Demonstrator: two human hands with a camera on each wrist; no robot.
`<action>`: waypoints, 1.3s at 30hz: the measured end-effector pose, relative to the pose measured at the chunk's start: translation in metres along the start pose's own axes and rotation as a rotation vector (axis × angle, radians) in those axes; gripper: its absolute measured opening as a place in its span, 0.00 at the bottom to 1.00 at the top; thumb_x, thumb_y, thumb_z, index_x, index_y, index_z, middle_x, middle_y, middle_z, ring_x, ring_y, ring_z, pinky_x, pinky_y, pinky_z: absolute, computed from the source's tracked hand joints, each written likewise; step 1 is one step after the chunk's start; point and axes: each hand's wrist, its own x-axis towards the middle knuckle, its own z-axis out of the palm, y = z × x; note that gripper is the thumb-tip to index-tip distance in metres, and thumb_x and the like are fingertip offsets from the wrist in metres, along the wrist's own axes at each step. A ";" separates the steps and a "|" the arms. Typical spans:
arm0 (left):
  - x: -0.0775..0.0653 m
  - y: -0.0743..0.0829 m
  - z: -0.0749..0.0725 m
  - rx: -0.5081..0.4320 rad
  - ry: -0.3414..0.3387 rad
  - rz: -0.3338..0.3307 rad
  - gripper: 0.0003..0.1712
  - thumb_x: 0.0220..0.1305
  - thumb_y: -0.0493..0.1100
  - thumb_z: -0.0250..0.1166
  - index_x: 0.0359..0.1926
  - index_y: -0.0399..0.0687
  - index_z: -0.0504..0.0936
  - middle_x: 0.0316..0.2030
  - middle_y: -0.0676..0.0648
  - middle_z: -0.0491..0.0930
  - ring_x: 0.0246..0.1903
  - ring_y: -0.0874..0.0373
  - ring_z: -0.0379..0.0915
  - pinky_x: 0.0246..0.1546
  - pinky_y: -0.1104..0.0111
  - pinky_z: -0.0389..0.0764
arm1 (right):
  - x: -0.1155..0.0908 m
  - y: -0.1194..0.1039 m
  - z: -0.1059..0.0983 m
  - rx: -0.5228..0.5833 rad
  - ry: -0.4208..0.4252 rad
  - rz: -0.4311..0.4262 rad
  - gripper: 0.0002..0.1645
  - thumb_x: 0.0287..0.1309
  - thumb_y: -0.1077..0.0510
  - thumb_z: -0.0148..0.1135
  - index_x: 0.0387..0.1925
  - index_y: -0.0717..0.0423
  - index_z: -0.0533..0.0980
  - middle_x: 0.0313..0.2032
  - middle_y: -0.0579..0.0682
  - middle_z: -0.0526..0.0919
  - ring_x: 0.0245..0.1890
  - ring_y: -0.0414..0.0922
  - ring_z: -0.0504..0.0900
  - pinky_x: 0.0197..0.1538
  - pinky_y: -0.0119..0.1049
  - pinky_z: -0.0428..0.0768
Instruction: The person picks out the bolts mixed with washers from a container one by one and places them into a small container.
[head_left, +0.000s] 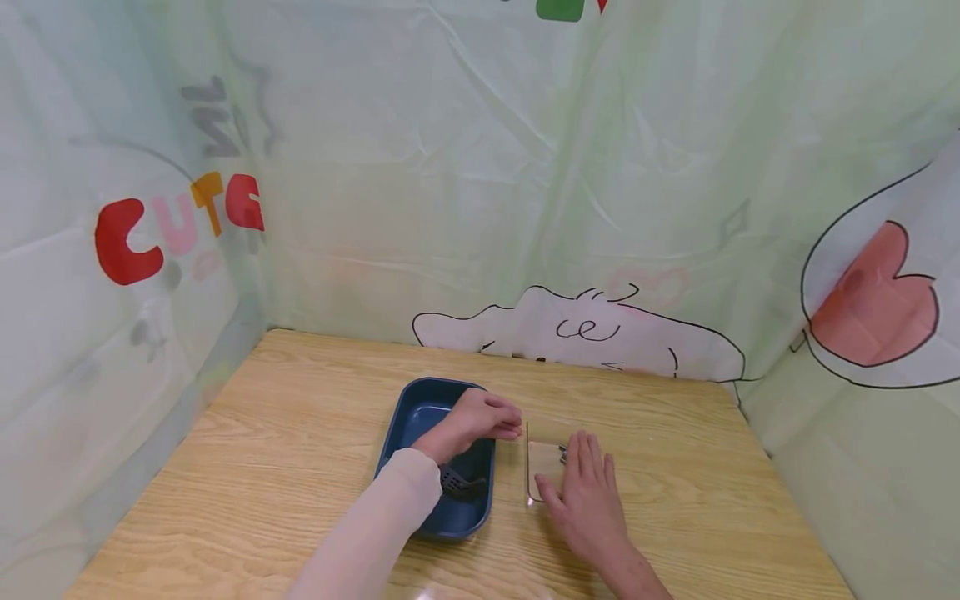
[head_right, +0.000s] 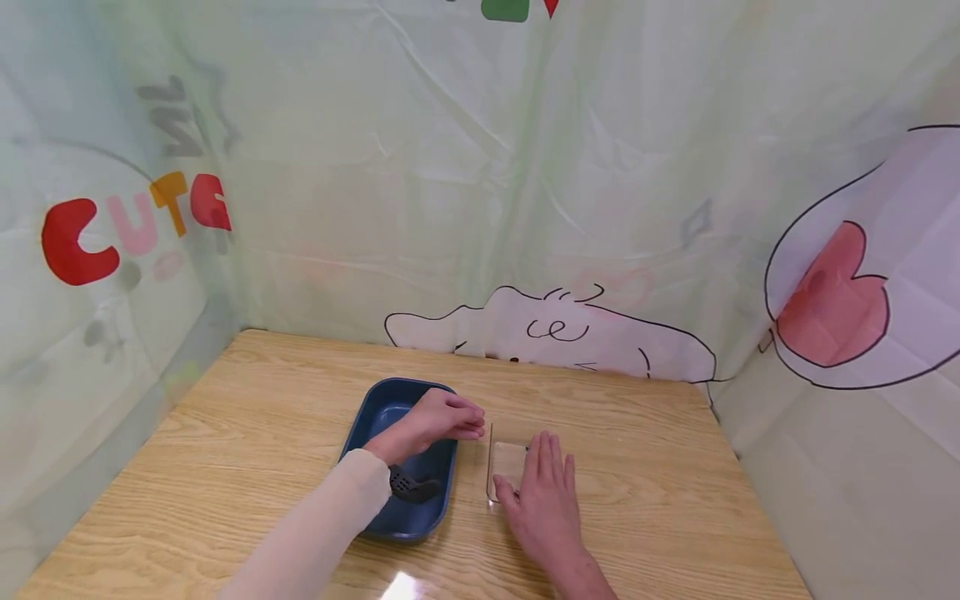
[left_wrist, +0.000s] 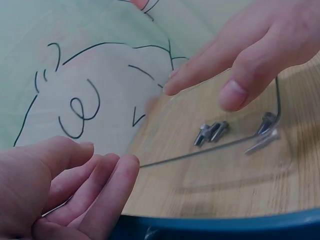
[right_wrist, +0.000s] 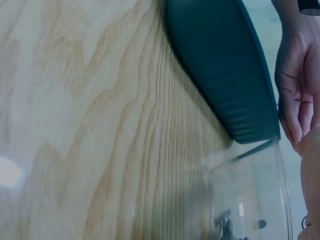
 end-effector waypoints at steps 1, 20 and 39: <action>0.000 0.000 -0.002 -0.001 0.002 0.000 0.16 0.67 0.37 0.64 0.51 0.29 0.82 0.41 0.34 0.86 0.38 0.50 0.88 0.42 0.65 0.88 | 0.000 -0.001 0.001 0.001 -0.001 -0.002 0.52 0.70 0.38 0.51 0.72 0.76 0.49 0.74 0.73 0.50 0.76 0.67 0.48 0.74 0.68 0.48; -0.006 -0.007 -0.040 0.015 0.088 0.031 0.13 0.67 0.37 0.64 0.47 0.31 0.84 0.40 0.36 0.87 0.38 0.50 0.88 0.46 0.62 0.87 | 0.010 -0.035 0.008 0.015 -0.038 -0.051 0.50 0.68 0.38 0.53 0.73 0.72 0.52 0.75 0.68 0.51 0.77 0.62 0.47 0.76 0.64 0.49; -0.006 -0.025 -0.054 0.129 0.237 -0.043 0.14 0.70 0.40 0.60 0.50 0.34 0.84 0.42 0.39 0.86 0.45 0.49 0.86 0.54 0.60 0.84 | 0.008 -0.066 0.019 0.024 -0.128 -0.109 0.51 0.68 0.34 0.51 0.75 0.66 0.52 0.77 0.62 0.49 0.79 0.56 0.44 0.79 0.60 0.45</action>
